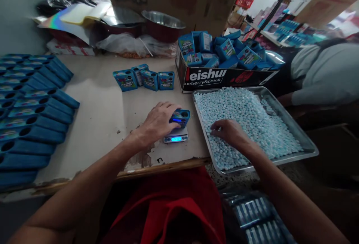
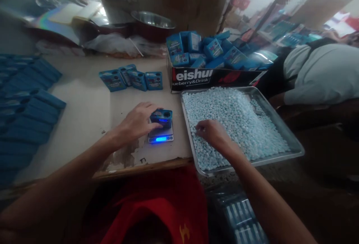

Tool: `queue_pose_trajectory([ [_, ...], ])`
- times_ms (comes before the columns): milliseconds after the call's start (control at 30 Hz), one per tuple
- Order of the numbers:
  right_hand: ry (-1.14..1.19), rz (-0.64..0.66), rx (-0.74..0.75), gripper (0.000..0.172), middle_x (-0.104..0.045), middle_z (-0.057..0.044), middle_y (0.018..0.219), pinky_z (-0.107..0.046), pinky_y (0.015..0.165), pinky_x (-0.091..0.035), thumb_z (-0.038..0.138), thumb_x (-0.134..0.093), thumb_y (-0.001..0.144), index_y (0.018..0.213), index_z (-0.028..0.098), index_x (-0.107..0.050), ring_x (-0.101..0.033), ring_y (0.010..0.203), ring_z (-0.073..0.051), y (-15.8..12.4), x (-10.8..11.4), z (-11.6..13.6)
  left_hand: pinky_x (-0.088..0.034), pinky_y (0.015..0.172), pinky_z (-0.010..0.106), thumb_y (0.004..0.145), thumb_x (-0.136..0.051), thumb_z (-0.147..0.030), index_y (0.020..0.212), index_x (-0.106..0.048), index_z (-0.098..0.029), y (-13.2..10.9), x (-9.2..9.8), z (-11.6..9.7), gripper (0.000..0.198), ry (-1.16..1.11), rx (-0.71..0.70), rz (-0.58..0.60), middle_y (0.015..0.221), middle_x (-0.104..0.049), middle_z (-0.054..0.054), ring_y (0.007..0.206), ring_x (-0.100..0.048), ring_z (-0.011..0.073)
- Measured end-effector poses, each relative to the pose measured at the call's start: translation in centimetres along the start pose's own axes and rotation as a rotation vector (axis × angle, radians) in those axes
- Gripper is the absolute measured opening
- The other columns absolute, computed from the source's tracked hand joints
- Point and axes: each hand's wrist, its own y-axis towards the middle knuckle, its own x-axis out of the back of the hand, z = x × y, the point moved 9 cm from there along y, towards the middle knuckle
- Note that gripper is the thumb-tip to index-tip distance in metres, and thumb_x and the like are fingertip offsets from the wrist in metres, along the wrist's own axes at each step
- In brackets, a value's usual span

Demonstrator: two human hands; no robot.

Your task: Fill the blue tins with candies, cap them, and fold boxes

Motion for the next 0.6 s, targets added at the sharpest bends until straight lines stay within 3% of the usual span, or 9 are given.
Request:
queue_pose_trajectory([
  [100, 0.164, -0.168, -0.025, 0.023, -0.075, -0.005, 0.094, -0.030, 0.070, -0.046, 0.043, -0.071, 0.087, 0.096, 0.024, -0.082, -0.063, 0.071, -0.016, -0.1, 2.8, 0.4, -0.047, 0.102, 0.046, 0.085, -0.075, -0.033, 0.128, -0.064, -0.018, 0.4, 0.0, 0.5, 0.047, -0.051, 0.002, -0.015, 0.121, -0.068, 0.012, 0.112, -0.059, 0.0314],
  [200, 0.367, -0.297, 0.105, 0.026, -0.071, -0.004, 0.091, -0.029, 0.066, -0.045, 0.043, -0.067, 0.091, 0.102, 0.023, -0.081, -0.057, 0.066, -0.013, 0.8, 5.4, 4.6, -0.047, 0.104, 0.048, 0.083, -0.076, -0.032, 0.129, -0.064, -0.018, 1.0, 0.0, 0.6, 0.050, -0.087, 0.005, -0.022, 0.123, -0.068, 0.013, 0.115, -0.059, 0.0322],
  [333, 0.403, -0.248, 0.338, 0.021, -0.066, -0.004, 0.086, -0.029, 0.068, -0.044, 0.027, -0.067, 0.090, 0.104, 0.020, -0.081, -0.057, 0.070, -0.014, 2.8, 6.6, 11.4, -0.051, 0.100, 0.043, 0.084, -0.074, -0.030, 0.119, -0.070, -0.019, 1.5, -0.7, 0.4, 0.037, -0.166, -0.019, 0.022, 0.115, -0.073, 0.010, 0.107, -0.065, 0.0285],
  [433, 0.333, -0.204, 0.381, 0.023, -0.064, -0.004, 0.084, -0.029, 0.071, -0.044, 0.024, -0.070, 0.086, 0.105, 0.021, -0.081, -0.059, 0.073, -0.016, 4.3, 7.2, 13.2, -0.053, 0.094, 0.039, 0.085, -0.070, -0.028, 0.118, -0.071, -0.021, 1.5, -0.8, 1.3, 0.033, -0.211, -0.012, 0.038, 0.112, -0.074, 0.008, 0.104, -0.067, 0.0263],
  [533, 0.423, -0.260, 0.328, 0.023, -0.068, -0.004, 0.084, -0.029, 0.070, -0.046, 0.031, -0.069, 0.088, 0.105, 0.020, -0.080, -0.061, 0.073, -0.016, 7.0, 8.5, 12.9, -0.052, 0.094, 0.037, 0.084, -0.070, -0.028, 0.115, -0.071, -0.023, 1.5, 1.5, 4.8, 0.031, -0.200, 0.104, -0.002, 0.115, -0.074, 0.006, 0.106, -0.068, 0.0259],
  [600, 0.421, -0.328, 0.319, 0.022, -0.072, -0.005, 0.090, -0.029, 0.075, -0.048, 0.028, -0.064, 0.091, 0.105, 0.018, -0.078, -0.065, 0.080, -0.018, 9.9, 9.0, 13.5, -0.051, 0.094, 0.037, 0.083, -0.072, -0.029, 0.117, -0.070, -0.022, 1.4, 5.0, 9.1, 0.034, -0.124, 0.236, -0.056, 0.117, -0.074, 0.007, 0.107, -0.068, 0.0267],
])
